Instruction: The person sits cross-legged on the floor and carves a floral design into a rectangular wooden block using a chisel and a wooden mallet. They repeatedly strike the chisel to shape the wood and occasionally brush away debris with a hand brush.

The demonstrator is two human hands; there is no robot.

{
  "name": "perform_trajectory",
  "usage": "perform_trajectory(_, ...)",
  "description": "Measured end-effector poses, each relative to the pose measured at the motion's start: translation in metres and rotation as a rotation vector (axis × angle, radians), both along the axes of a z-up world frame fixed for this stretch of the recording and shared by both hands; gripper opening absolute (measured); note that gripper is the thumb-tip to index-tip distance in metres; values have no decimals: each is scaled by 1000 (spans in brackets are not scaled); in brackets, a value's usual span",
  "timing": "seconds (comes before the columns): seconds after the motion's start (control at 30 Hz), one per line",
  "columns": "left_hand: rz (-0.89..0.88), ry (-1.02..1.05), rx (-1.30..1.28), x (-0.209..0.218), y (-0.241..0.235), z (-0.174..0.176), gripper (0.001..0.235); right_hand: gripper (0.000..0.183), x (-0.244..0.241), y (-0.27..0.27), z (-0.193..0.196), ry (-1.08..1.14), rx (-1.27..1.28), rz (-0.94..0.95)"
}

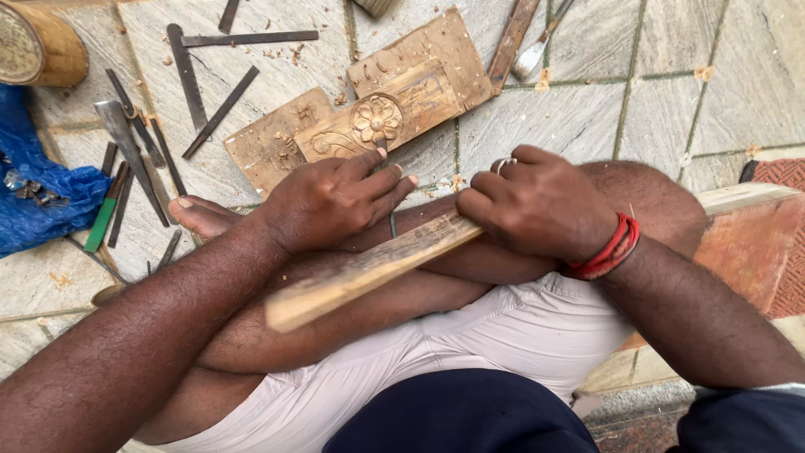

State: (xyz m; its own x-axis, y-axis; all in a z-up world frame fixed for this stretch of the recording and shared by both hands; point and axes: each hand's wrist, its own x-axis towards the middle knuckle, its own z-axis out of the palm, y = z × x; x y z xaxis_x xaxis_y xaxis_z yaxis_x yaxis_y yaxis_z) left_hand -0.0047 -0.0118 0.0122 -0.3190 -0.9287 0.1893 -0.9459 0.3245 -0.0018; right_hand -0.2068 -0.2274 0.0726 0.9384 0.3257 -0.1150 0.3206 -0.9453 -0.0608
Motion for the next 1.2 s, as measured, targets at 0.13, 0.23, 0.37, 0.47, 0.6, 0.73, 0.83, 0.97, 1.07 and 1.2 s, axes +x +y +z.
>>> perform_trajectory(0.13,7,28,18,1,-2,0,33,35,0,-1,5,-165,95,77)
perform_trajectory(0.23,17,51,28,1,-2,-2,32,33,1,0,4,-151,123,70)
perform_trajectory(0.37,61,106,-8,3,-6,-1,33,26,2,-1,6,-140,68,21)
perform_trajectory(0.47,72,142,10,2,-5,2,34,33,1,-1,12,-169,230,67)
perform_trajectory(0.6,88,192,60,-1,1,6,33,33,-2,-2,16,-199,260,78)
perform_trajectory(0.73,80,176,76,2,-1,8,38,39,1,-4,14,-191,297,59)
perform_trajectory(0.83,52,157,114,7,-2,7,41,34,1,0,6,-113,186,17)
perform_trajectory(0.97,15,133,149,13,-3,4,44,29,-2,-1,-1,-125,186,11)
perform_trajectory(1.07,-1,106,160,14,-1,5,43,31,-2,0,-3,-119,198,40)
perform_trajectory(1.2,21,143,135,15,-4,6,40,25,-1,-1,-1,-47,105,-34)
